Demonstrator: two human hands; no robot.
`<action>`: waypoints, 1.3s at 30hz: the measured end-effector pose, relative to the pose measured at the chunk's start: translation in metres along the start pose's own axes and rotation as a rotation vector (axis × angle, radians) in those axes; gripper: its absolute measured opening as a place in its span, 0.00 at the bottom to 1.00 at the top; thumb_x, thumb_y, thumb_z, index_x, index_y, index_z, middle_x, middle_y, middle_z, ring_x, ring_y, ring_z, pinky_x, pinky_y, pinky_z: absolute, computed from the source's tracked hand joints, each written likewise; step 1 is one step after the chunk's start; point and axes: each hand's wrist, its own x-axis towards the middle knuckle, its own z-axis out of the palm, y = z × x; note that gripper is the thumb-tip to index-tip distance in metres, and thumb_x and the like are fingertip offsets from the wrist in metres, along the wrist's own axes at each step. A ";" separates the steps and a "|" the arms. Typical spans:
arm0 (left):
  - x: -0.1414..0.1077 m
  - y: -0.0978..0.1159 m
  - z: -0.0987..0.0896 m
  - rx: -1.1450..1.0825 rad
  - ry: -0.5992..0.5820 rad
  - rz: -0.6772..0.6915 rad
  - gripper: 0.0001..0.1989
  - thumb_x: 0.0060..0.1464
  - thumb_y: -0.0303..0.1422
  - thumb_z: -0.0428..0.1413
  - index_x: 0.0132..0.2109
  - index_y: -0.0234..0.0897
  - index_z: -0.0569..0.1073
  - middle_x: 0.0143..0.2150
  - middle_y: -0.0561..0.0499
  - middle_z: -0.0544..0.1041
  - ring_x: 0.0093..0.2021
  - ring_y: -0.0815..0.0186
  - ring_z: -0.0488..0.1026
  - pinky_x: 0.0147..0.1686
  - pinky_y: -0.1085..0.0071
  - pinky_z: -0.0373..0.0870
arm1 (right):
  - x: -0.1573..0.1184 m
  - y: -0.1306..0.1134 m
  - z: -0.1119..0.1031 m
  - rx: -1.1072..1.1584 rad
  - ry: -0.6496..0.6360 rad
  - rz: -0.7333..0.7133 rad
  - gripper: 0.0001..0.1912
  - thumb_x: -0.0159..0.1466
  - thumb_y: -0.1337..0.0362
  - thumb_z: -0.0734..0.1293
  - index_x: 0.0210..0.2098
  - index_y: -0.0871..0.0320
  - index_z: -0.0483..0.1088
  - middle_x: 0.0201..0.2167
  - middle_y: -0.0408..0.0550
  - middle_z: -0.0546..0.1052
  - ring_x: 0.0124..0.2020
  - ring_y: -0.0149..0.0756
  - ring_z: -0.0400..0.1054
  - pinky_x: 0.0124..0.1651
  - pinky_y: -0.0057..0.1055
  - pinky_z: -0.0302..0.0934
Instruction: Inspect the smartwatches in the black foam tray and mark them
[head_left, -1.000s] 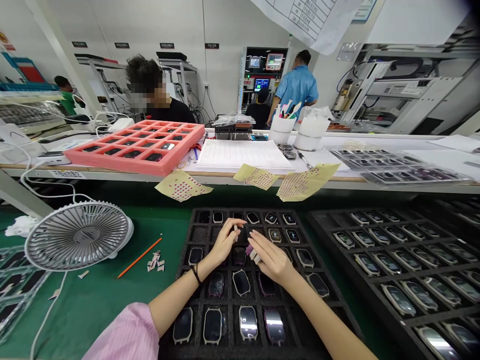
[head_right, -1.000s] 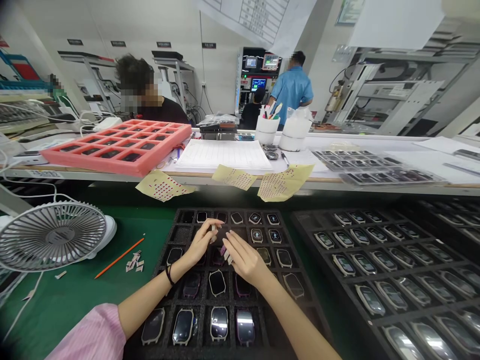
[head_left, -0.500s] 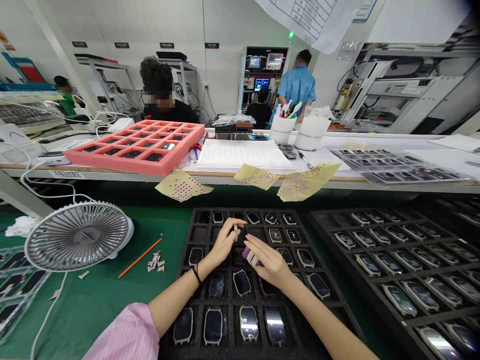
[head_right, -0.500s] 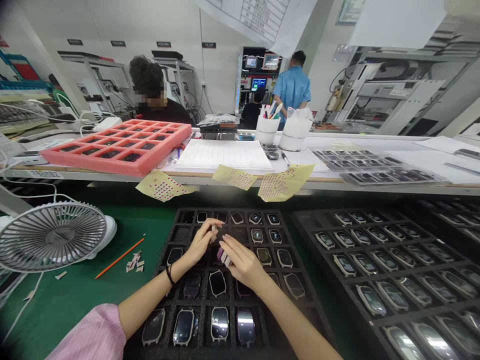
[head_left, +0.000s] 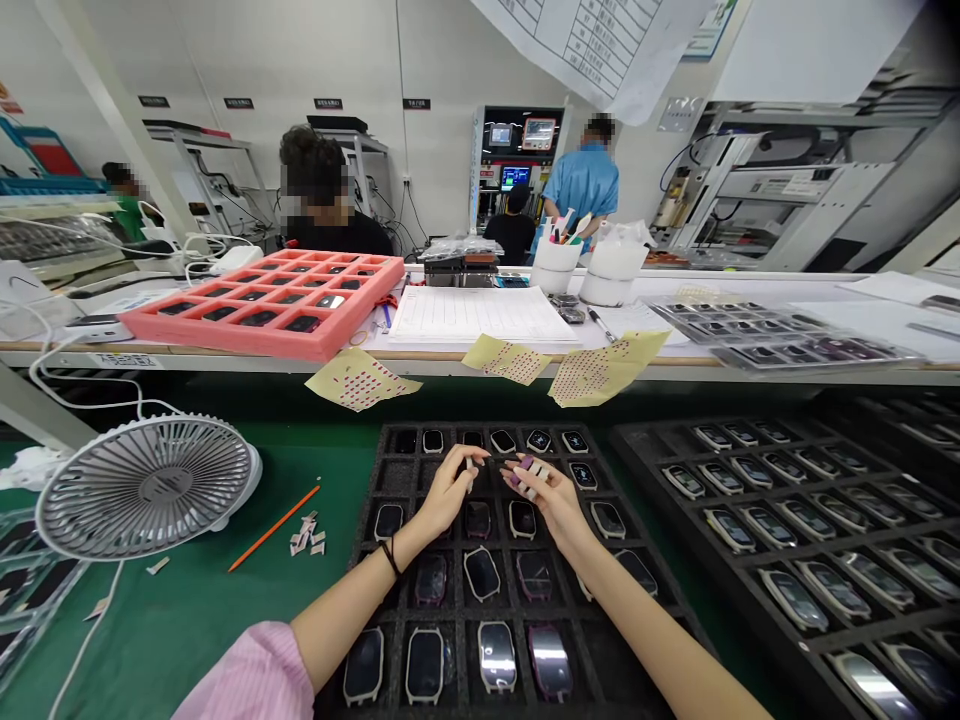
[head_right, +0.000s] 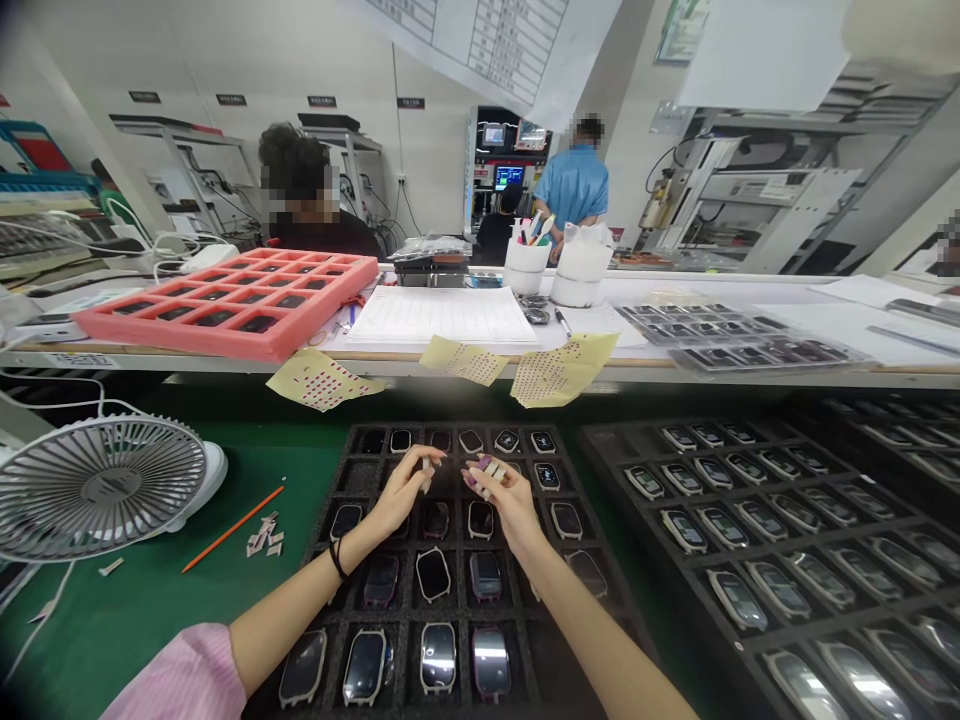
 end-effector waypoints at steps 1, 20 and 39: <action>0.000 -0.001 0.000 0.012 0.001 0.004 0.14 0.54 0.27 0.46 0.45 0.37 0.71 0.40 0.49 0.70 0.40 0.65 0.67 0.40 0.70 0.66 | 0.001 0.000 0.000 0.026 -0.007 0.016 0.23 0.43 0.60 0.79 0.37 0.58 0.74 0.32 0.47 0.81 0.36 0.46 0.77 0.50 0.50 0.68; 0.007 -0.028 -0.019 0.503 0.113 -0.078 0.17 0.47 0.17 0.46 0.42 0.37 0.71 0.38 0.49 0.73 0.43 0.61 0.68 0.49 0.62 0.63 | 0.002 0.002 -0.005 0.155 -0.069 0.116 0.20 0.46 0.64 0.78 0.37 0.62 0.74 0.35 0.49 0.81 0.40 0.47 0.77 0.57 0.53 0.64; 0.006 -0.035 -0.021 0.608 0.044 -0.107 0.15 0.48 0.17 0.46 0.40 0.37 0.69 0.37 0.49 0.72 0.41 0.60 0.68 0.47 0.60 0.65 | 0.004 0.005 -0.004 0.091 -0.069 0.045 0.18 0.47 0.62 0.77 0.36 0.62 0.74 0.35 0.52 0.81 0.40 0.52 0.77 0.51 0.55 0.69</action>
